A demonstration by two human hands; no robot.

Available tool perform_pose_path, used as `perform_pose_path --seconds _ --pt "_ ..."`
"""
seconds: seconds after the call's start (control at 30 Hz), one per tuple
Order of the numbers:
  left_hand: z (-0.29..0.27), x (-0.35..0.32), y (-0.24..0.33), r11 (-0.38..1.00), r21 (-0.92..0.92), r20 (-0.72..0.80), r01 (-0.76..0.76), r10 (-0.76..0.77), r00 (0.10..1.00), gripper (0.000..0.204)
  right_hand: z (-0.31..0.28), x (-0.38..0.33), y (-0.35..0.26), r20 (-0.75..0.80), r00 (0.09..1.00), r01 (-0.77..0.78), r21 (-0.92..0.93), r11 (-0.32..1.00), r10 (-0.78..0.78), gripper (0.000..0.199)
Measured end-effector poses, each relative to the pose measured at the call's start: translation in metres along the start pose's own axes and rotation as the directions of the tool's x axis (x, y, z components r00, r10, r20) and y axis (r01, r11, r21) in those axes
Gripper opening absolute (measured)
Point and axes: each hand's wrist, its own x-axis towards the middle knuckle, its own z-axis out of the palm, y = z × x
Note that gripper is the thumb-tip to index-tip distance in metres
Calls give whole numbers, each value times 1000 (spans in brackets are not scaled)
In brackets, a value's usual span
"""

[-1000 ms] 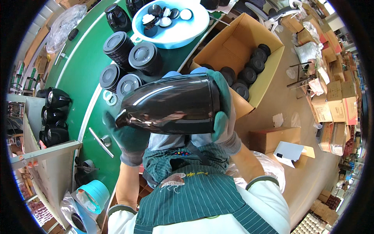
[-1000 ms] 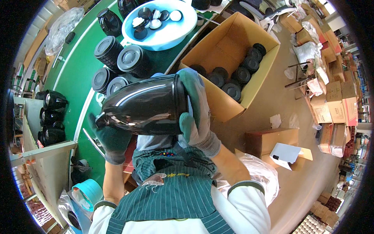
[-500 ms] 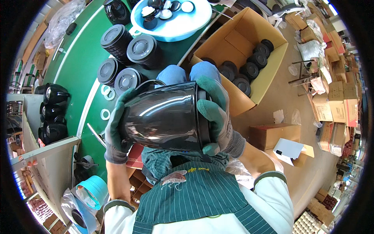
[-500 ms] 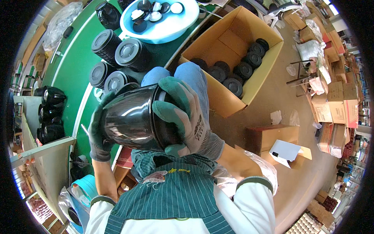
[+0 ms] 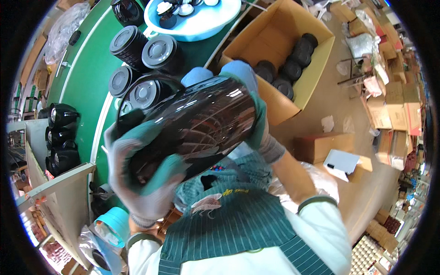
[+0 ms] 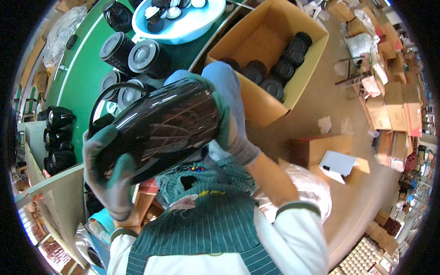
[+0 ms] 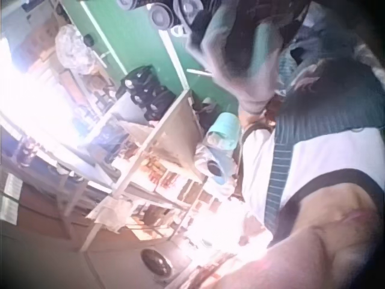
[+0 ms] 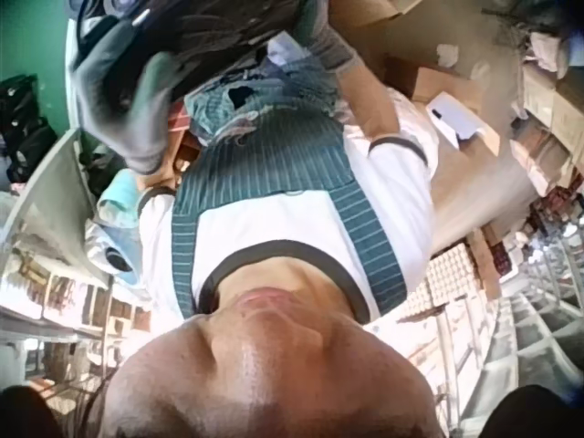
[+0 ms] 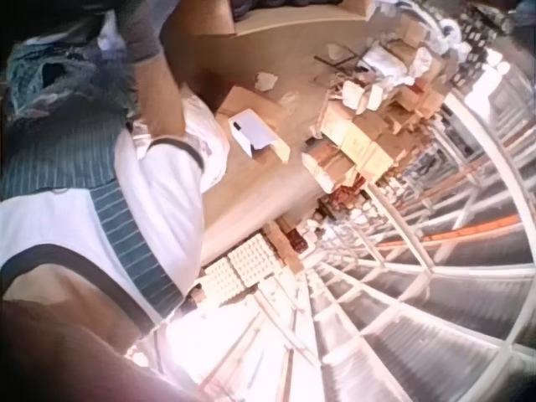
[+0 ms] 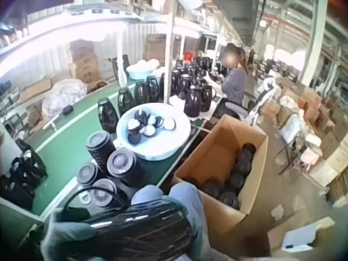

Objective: The person sits on the floor and assembles black cylindrical containers by inserting a metal inner component and securing a lid. The person repeatedly picks up containers, inserts the inner part, and places the finished units on a nearby table.

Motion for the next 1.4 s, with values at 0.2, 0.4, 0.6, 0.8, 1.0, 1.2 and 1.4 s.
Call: perform_pose_path --seconds 0.2,0.4,0.6,0.8,1.0,1.2,1.4 --pt "39 -10 -68 879 -443 -74 175 -230 970 43 67 31 -85 -134 991 -65 -479 875 0 80" --pt "51 -20 -109 135 -860 333 493 -583 741 53 79 32 -108 188 974 226 -865 449 -126 111" --pt "81 -33 -106 87 -756 479 649 -603 639 68 101 33 -106 115 959 182 -950 253 -258 103" --pt "64 -81 -186 595 -368 429 714 -573 698 51 76 53 -121 360 933 355 -921 159 5 71" --pt "-51 -60 -184 767 602 -270 222 -66 961 42 48 20 -60 358 866 330 -934 139 349 66" --pt "-189 -100 -295 204 674 -666 710 -250 703 79 52 27 -29 206 932 178 -977 119 299 92" --pt "-179 -83 -270 748 108 -514 655 -522 681 24 63 1 -30 7 987 9 -1000 -15 158 133"
